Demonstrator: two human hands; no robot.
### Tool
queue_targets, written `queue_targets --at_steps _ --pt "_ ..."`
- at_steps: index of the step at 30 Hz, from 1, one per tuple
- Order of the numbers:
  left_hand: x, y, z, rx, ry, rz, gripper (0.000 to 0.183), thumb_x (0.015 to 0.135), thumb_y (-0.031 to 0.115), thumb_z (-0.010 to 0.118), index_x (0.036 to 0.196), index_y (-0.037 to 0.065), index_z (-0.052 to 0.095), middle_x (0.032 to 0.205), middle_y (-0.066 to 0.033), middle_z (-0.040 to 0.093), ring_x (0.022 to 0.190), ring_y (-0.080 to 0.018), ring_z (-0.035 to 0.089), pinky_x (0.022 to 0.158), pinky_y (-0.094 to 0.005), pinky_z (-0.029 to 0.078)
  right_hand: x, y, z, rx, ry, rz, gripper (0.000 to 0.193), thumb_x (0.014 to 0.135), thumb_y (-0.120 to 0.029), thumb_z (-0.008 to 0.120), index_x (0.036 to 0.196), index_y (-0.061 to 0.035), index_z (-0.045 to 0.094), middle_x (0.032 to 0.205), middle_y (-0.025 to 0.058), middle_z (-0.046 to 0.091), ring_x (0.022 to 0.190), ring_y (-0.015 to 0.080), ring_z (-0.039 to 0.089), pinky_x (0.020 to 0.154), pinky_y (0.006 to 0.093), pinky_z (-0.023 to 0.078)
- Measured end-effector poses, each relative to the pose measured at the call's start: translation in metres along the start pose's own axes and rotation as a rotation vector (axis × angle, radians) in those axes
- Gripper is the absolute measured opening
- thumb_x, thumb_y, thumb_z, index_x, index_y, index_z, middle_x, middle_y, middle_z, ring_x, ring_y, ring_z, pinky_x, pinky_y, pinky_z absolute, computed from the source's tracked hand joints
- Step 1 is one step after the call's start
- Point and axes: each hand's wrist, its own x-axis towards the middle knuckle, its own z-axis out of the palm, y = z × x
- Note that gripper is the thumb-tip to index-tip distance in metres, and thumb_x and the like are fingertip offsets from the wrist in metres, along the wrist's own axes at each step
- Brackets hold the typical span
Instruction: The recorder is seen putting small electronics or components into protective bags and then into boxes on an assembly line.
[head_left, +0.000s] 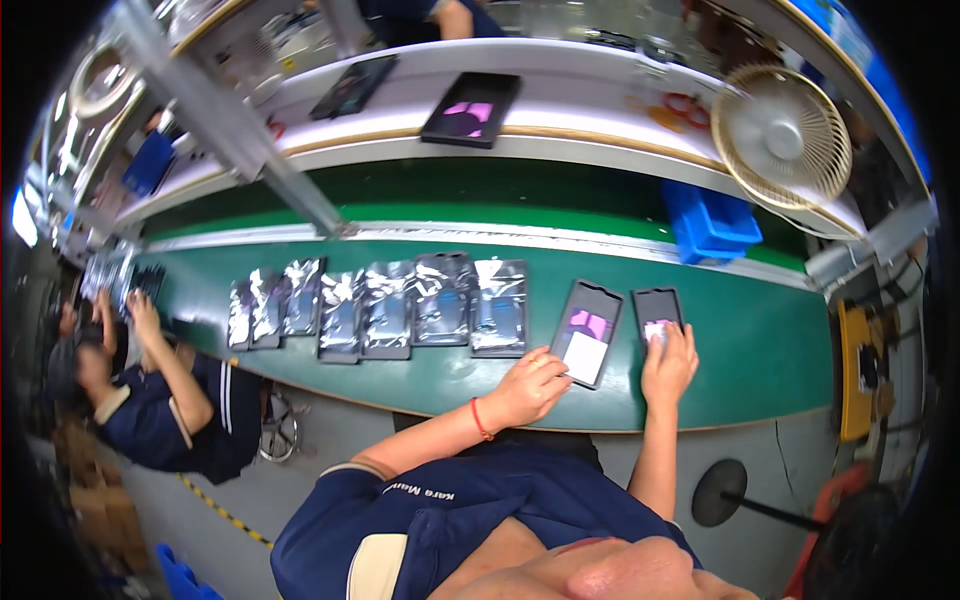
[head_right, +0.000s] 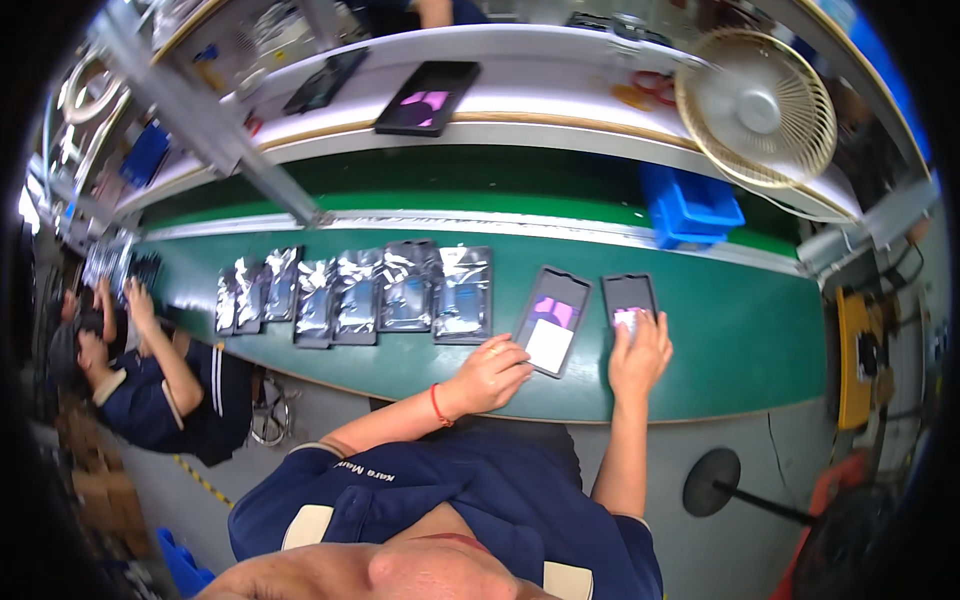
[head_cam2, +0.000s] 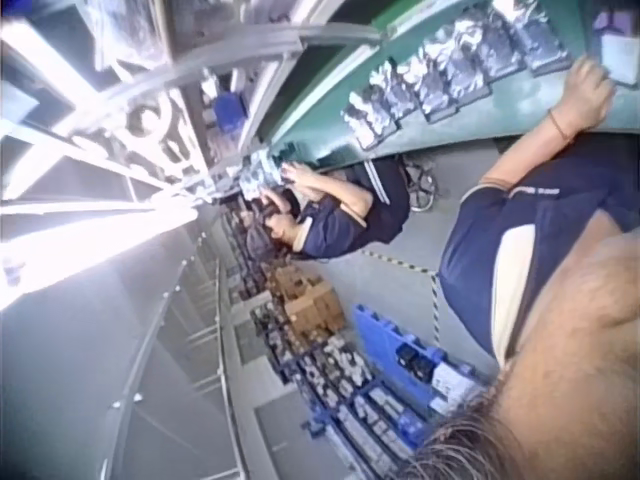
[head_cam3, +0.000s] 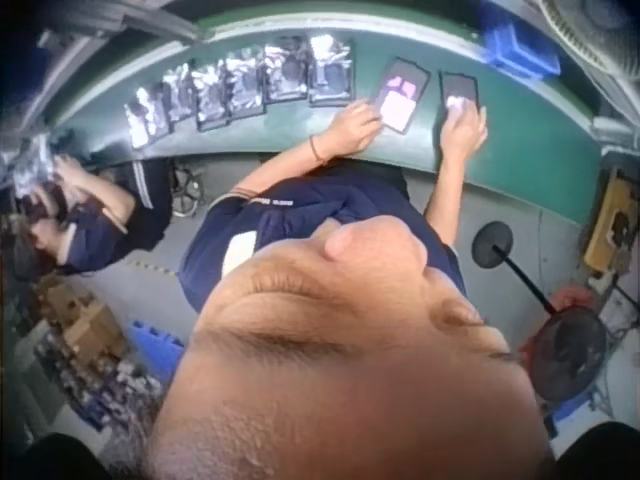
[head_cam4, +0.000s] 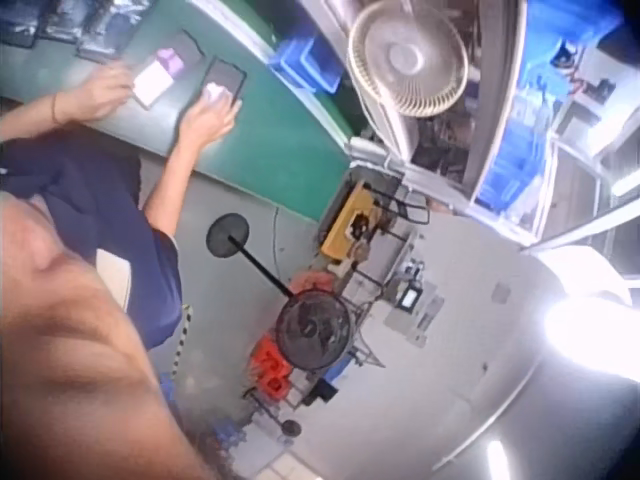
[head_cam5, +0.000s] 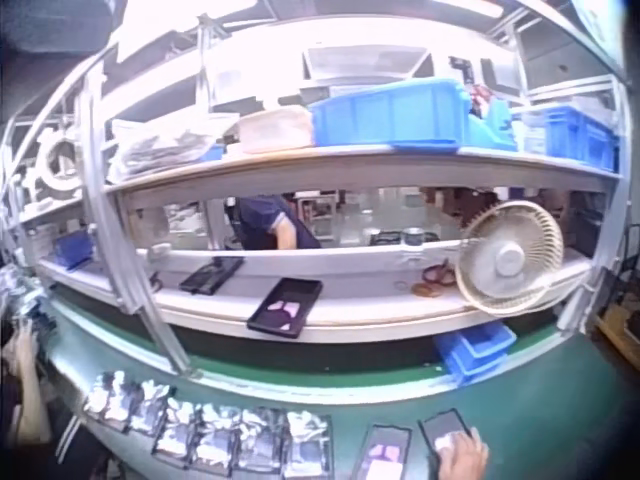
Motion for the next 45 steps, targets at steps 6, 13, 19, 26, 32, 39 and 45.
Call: queue_targets --at_steps 6,13,19,26,32,39,45 --pt "-0.002 0.001 0.0 -0.031 -0.008 -0.011 0.014 0.079 0.007 0.07 0.092 0.006 0.067 0.1 -0.0078 0.061 0.099 -0.0235 0.06 0.102 -0.0455 0.044 0.001 0.0 -0.001 -0.035 -0.007 -0.048 0.035 0.097 -0.028 0.053 0.114 0.0003 0.067 0.129 0.018 0.06 0.134 0.0361 0.044 0.106 0.0492 0.031" --pt "-0.002 -0.001 0.001 -0.03 -0.002 0.004 0.015 0.078 0.007 0.069 0.093 0.005 0.067 0.098 -0.007 0.061 0.096 -0.0229 0.06 0.098 -0.0435 0.045 0.001 0.0 -0.001 -0.05 -0.019 -0.044 0.037 0.098 -0.029 0.051 0.115 0.0003 0.066 0.129 0.0178 0.06 0.134 0.0362 0.043 0.107 0.0493 0.031" --pt "-0.006 -0.003 0.004 0.018 0.003 0.022 0.016 0.078 0.005 0.064 0.093 0.005 0.068 0.093 -0.0038 0.063 0.089 -0.0186 0.061 0.084 -0.0325 0.047 0.001 0.003 0.001 -0.065 -0.015 -0.057 0.037 0.098 -0.03 0.052 0.115 -0.0003 0.066 0.129 0.0171 0.06 0.134 0.0364 0.043 0.107 0.0492 0.031" --pt "-0.006 -0.002 0.004 0.06 -0.015 0.016 0.016 0.076 0.005 0.063 0.092 0.006 0.068 0.089 -0.0011 0.061 0.084 -0.0165 0.059 0.077 -0.0299 0.045 0.0 0.002 0.001 -0.071 -0.014 -0.06 0.037 0.098 -0.03 0.052 0.116 -0.0009 0.065 0.129 0.0163 0.06 0.134 0.0364 0.044 0.106 0.0492 0.031" --pt "-0.006 -0.002 0.003 0.051 -0.028 0.007 0.016 0.077 0.006 0.066 0.093 0.006 0.068 0.088 -0.0012 0.061 0.083 -0.0168 0.059 0.075 -0.0304 0.045 0.0 0.001 0.001 -0.073 -0.014 -0.056 0.037 0.098 -0.03 0.053 0.116 -0.0008 0.065 0.129 0.0157 0.06 0.134 0.0359 0.043 0.107 0.049 0.031" --pt "0.009 0.007 -0.019 0.03 0.096 -0.008 0.022 0.077 0.009 0.073 0.098 0.005 0.066 0.099 -0.0086 0.063 0.094 -0.0256 0.062 0.083 -0.0346 0.048 0.001 0.002 0.001 -0.08 -0.03 -0.047 0.037 0.097 -0.03 0.054 0.117 -0.001 0.065 0.13 0.0159 0.06 0.135 0.0358 0.043 0.107 0.0489 0.031" --pt "0.052 -0.068 -0.08 0.125 0.141 -0.07 0.025 0.077 0.009 0.071 0.1 0.004 0.064 0.105 -0.0148 0.064 0.101 -0.0323 0.062 0.085 -0.0415 0.051 0.0 0.001 -0.003 -0.086 -0.033 -0.051 0.036 0.097 -0.029 0.055 0.117 -0.0009 0.065 0.13 0.0169 0.06 0.135 0.0363 0.042 0.107 0.0491 0.031"
